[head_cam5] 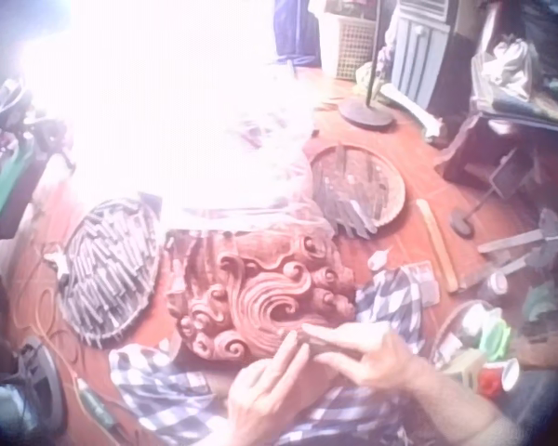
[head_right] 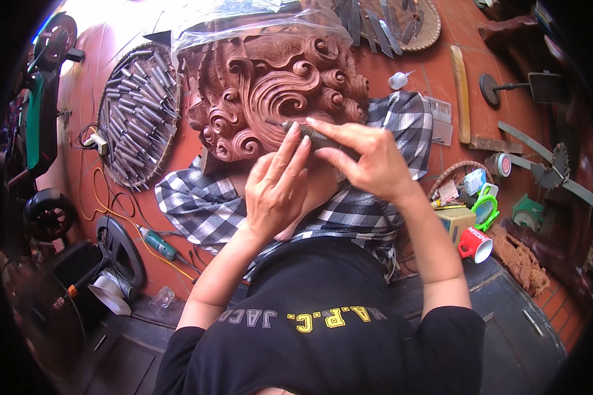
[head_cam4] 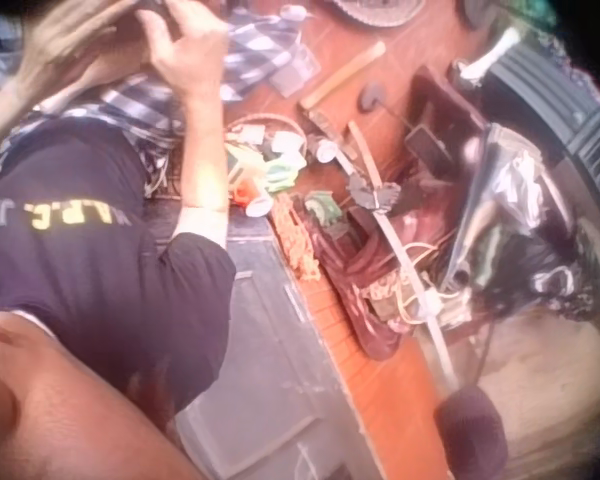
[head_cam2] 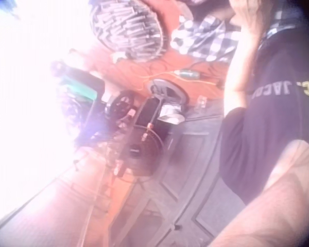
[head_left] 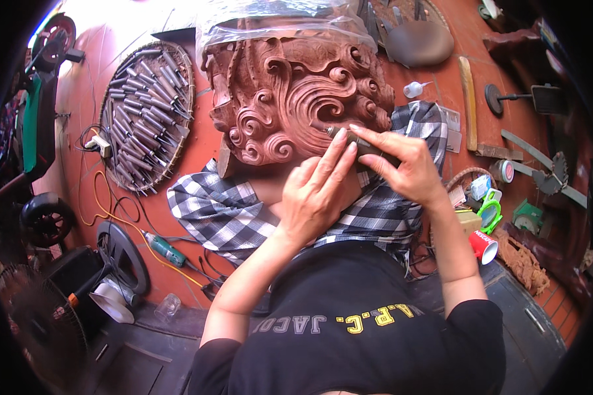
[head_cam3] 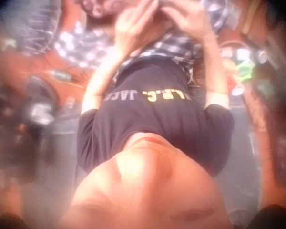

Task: The person uses a rotary carving tool to refine intricate scroll patterns on a reddish-brown wooden panel. They hold the tool with both hands, carefully guiding it along the carved curves and occasionally pausing to inspect the surface.

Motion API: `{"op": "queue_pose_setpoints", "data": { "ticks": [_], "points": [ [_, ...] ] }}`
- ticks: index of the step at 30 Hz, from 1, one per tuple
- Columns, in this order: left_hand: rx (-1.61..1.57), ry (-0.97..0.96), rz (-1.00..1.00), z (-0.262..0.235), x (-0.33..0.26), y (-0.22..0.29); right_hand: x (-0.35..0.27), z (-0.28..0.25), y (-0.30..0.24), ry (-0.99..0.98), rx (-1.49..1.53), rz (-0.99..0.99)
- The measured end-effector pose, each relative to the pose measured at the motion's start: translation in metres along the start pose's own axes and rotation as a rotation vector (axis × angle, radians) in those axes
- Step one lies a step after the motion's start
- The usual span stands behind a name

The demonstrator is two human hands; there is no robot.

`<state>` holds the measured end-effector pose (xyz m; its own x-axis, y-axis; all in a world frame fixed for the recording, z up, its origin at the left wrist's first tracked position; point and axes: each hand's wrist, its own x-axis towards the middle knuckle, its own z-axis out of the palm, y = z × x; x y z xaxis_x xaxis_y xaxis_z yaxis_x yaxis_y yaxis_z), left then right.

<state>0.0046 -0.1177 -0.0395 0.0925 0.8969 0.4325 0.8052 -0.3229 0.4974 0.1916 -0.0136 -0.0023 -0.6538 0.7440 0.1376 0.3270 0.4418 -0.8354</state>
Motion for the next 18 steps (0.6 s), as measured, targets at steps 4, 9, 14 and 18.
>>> {"op": "queue_pose_setpoints", "data": {
  "ticks": [4, 9, 14, 18],
  "points": [
    [-0.100, -0.087, -0.153, 0.001, 0.003, 0.013, 0.021, -0.017, 0.012, -0.145, -0.085, -0.044],
    [-0.114, -0.023, -0.184, 0.008, 0.005, 0.013, 0.038, -0.024, 0.013, -0.267, -0.157, -0.023],
    [-0.117, 0.000, -0.207, 0.010, 0.012, 0.010, 0.041, -0.020, 0.017, -0.224, -0.154, -0.033],
    [-0.139, -0.074, -0.263, 0.005, 0.022, 0.007, 0.042, -0.016, 0.015, -0.142, -0.133, -0.031]
  ]
}}
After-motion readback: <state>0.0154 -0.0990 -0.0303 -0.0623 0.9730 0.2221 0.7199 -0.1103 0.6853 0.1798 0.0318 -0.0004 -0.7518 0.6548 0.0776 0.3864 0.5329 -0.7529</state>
